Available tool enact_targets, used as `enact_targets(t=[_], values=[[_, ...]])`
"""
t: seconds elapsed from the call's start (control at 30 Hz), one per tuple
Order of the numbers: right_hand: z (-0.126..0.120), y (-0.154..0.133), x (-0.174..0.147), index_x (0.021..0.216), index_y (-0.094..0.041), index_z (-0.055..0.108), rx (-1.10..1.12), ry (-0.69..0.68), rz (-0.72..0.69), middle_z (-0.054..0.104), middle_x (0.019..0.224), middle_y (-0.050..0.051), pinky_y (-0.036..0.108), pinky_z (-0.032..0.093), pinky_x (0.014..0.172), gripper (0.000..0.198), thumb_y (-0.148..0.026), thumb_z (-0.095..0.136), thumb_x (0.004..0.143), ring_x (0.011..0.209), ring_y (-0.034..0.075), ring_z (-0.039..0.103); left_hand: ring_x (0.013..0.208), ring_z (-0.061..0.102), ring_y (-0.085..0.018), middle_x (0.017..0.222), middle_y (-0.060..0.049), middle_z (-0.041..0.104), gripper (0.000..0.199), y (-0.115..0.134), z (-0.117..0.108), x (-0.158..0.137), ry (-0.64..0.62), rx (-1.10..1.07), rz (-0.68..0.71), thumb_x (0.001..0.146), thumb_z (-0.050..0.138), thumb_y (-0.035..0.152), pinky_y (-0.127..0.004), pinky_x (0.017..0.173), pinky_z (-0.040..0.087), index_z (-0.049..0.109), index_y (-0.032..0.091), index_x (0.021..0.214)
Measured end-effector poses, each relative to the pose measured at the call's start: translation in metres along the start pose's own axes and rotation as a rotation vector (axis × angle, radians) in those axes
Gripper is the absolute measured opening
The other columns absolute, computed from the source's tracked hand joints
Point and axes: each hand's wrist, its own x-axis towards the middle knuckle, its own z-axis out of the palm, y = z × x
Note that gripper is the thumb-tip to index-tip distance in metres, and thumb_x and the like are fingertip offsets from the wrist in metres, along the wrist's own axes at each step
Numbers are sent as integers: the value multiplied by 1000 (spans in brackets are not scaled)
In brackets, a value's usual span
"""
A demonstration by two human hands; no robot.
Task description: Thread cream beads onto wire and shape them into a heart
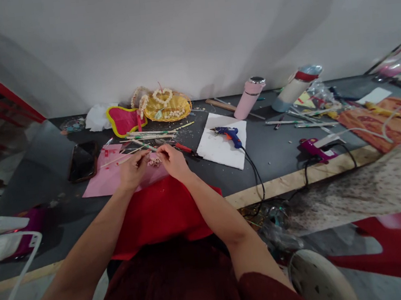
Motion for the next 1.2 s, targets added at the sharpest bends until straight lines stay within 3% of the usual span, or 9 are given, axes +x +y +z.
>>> enact_targets(t=[0.5,0.7,1.2], values=[[6,-2,0,87,-21,59,277,-7,95,62,81,1,28,48,69,16,-36,60,83,73,13,59,94,68,-18,104,-4,74,27,1,1,-1,-24,-35,92,95,51,38,-29,82,51,70,23,107],[8,-2,0,94,-21,58,398,-29,156,60,79,-1,25,49,64,21,-37,61,81,66,11,56,90,68,-16,99,-4,75,27,7,-1,0,-16,-65,129,95,50,38,-28,81,51,70,23,105],[1,-9,-2,91,-21,61,159,-50,60,66,83,2,27,48,72,22,-41,54,89,75,14,60,86,67,-17,96,-4,75,26,12,-4,-1,-17,-26,82,93,51,35,-28,77,51,71,23,106]])
